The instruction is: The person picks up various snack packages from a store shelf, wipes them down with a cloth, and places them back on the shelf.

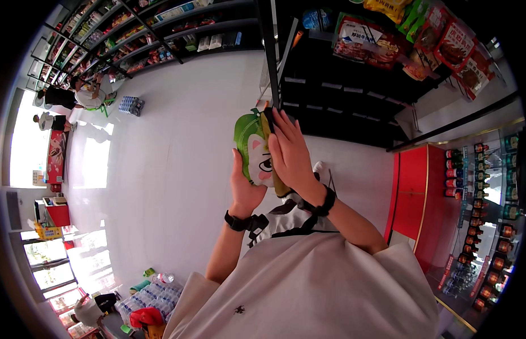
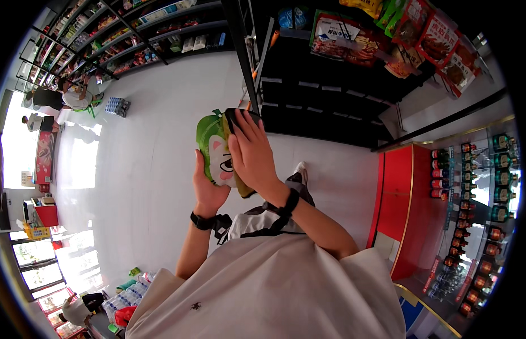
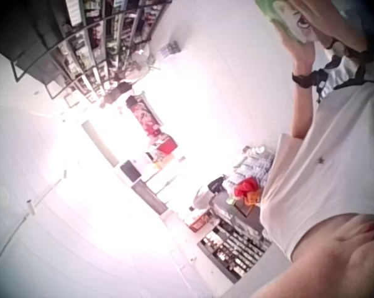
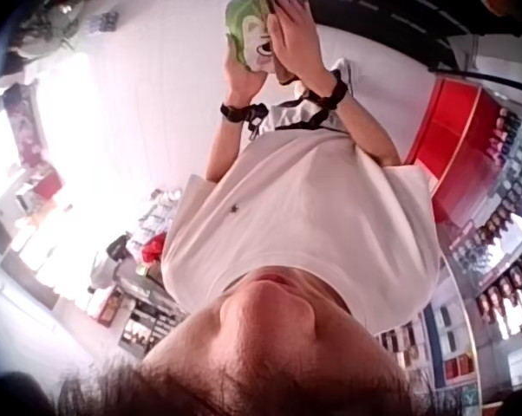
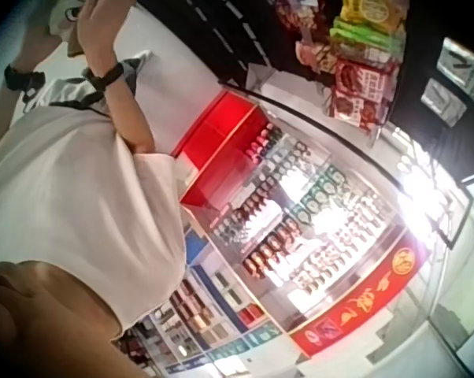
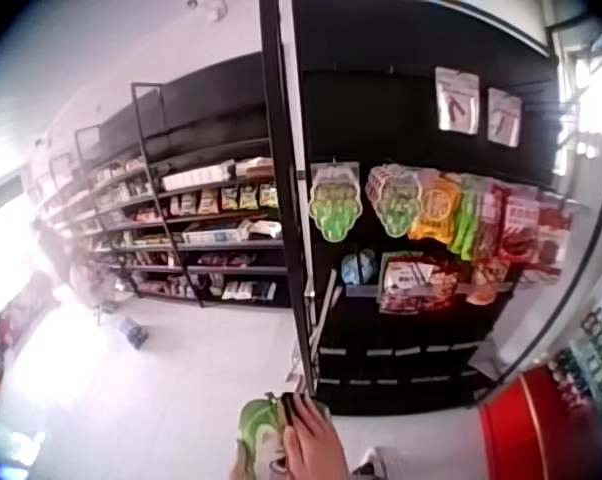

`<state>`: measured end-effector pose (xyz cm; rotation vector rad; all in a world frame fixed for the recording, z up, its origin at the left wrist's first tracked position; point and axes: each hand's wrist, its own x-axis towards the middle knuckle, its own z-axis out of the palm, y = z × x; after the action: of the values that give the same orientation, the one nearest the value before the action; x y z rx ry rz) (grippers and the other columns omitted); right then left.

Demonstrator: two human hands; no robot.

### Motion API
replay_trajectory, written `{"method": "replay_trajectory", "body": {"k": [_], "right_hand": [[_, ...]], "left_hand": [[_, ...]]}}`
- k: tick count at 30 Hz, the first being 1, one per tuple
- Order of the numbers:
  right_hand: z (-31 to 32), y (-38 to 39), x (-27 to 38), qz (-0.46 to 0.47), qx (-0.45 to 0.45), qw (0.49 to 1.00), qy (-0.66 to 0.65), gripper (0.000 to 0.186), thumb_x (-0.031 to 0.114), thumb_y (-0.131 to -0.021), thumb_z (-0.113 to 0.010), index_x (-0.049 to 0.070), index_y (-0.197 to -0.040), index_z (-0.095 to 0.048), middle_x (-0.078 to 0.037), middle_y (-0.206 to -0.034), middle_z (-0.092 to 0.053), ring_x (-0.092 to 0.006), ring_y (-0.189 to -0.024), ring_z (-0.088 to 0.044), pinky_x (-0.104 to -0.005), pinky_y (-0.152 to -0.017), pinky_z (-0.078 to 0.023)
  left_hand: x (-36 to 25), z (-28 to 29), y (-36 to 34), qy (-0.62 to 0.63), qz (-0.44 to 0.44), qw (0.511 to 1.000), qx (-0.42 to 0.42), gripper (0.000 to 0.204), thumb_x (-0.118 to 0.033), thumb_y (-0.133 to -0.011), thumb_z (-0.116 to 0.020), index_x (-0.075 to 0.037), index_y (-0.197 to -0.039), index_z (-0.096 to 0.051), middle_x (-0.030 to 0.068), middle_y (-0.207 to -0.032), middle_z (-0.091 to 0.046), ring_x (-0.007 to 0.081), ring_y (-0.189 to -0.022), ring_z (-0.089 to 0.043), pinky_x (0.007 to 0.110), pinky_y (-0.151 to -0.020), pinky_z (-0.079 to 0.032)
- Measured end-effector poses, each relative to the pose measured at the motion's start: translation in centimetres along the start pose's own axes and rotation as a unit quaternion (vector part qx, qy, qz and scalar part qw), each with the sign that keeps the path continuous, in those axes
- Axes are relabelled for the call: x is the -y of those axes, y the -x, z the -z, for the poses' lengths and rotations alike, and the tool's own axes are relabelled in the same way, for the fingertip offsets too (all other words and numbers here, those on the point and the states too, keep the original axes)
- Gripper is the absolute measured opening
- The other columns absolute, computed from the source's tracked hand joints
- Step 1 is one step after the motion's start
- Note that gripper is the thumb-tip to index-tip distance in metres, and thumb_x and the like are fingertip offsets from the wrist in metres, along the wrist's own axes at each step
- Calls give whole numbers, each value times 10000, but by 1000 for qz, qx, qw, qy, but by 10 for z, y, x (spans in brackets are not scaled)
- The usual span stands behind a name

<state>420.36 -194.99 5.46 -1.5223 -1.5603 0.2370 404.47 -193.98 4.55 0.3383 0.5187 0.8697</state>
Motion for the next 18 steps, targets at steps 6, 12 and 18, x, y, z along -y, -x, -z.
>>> {"method": "replay_trajectory", "body": {"k": [6,12,18], "right_hand": [[3,25,40,161,113,980,38,493,214,-1014,-563,109,-1496,-568,-120,-1635,-438,-317,-1525,-376,-542,-1252,-259],[24,57,-1,186,119,972,83,492,232,-1015,-587,121,-1494,-577,-107,-1645,-429,-309,-1525,-379,-533,-1246,-277],[23,39,-35,-126,-41,981,-142,408,264,-1120,-479,31,-1442,-572,-106,-1348,-614,-215,-1216,-577,-353,-1062,-438]], "left_hand": [[-11,-8,0,7,-15,998,-56,609,-568,-1114,-363,-111,-1489,-513,92,-1474,-580,289,-1362,-546,461,-1163,-430],[-8,7,2,107,7,994,37,615,-550,-1114,-388,-84,-1496,-511,136,-1467,-583,322,-1362,-540,463,-1169,-422],[-6,-2,0,-175,-58,983,2,454,-326,-1156,-417,-21,-1493,-414,114,-1400,-597,218,-1262,-587,402,-1097,-509]]}}
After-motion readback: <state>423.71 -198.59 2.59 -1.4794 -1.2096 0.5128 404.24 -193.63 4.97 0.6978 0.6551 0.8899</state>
